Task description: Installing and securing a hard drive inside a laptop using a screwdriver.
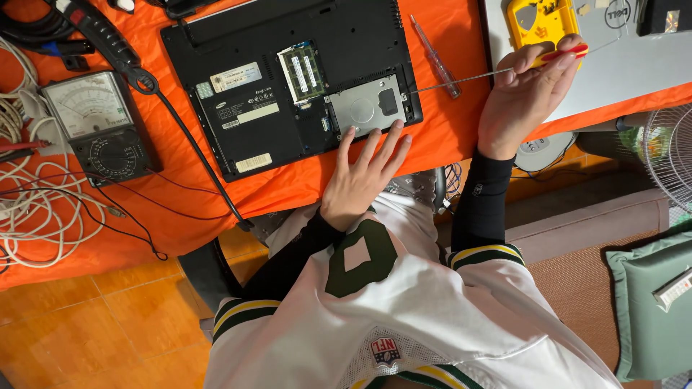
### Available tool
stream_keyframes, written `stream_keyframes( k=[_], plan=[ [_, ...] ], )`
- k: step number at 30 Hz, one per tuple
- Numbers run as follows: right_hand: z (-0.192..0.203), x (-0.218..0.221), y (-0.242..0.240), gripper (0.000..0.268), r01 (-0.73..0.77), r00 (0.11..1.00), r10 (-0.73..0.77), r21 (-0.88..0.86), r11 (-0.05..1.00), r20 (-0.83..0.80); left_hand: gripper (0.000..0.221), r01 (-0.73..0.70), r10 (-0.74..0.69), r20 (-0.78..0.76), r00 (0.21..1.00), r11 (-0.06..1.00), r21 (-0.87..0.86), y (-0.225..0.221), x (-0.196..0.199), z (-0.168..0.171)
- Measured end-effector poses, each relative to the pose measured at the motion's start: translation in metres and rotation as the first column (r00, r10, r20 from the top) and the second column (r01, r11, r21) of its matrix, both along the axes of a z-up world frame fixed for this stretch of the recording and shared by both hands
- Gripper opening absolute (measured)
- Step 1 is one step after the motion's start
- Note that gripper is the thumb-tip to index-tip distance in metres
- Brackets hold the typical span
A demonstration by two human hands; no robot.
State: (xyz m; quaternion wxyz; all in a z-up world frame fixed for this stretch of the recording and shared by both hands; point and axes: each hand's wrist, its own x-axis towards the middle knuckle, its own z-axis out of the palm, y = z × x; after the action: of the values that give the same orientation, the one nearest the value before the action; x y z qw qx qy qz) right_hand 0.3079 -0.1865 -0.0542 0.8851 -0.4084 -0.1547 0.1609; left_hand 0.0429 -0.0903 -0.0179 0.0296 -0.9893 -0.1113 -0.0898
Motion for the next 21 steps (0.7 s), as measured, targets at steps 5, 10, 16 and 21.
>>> stream_keyframes(
  k=[5,10,16,21],
  plan=[
    [-0.0002,-0.0005,0.0009,0.024,-0.008,0.999,0.009,-0.008,1.0,0.032,0.061,-0.004,0.004,-0.022,1.0,1.0,-0.009,0.0007,0.0005,0.0045],
    [0.0005,-0.0013,0.0004,0.024,-0.002,1.0,0.002,-0.01,1.0,0.016,0.061,-0.001,0.001,-0.031,1.0,1.0,0.0,0.0008,0.0005,0.0056],
    [0.0066,-0.0044,0.0032,0.024,-0.002,0.998,0.004,-0.028,1.0,0.066,0.06,-0.011,0.011,0.002,1.0,1.0,-0.001,-0.0005,0.0006,0.001],
    [0.0076,-0.0051,0.0025,0.024,0.008,0.998,-0.005,-0.033,0.999,0.067,0.06,-0.012,0.012,-0.004,1.0,1.0,-0.004,-0.0007,0.0005,0.0022]
  ],
)
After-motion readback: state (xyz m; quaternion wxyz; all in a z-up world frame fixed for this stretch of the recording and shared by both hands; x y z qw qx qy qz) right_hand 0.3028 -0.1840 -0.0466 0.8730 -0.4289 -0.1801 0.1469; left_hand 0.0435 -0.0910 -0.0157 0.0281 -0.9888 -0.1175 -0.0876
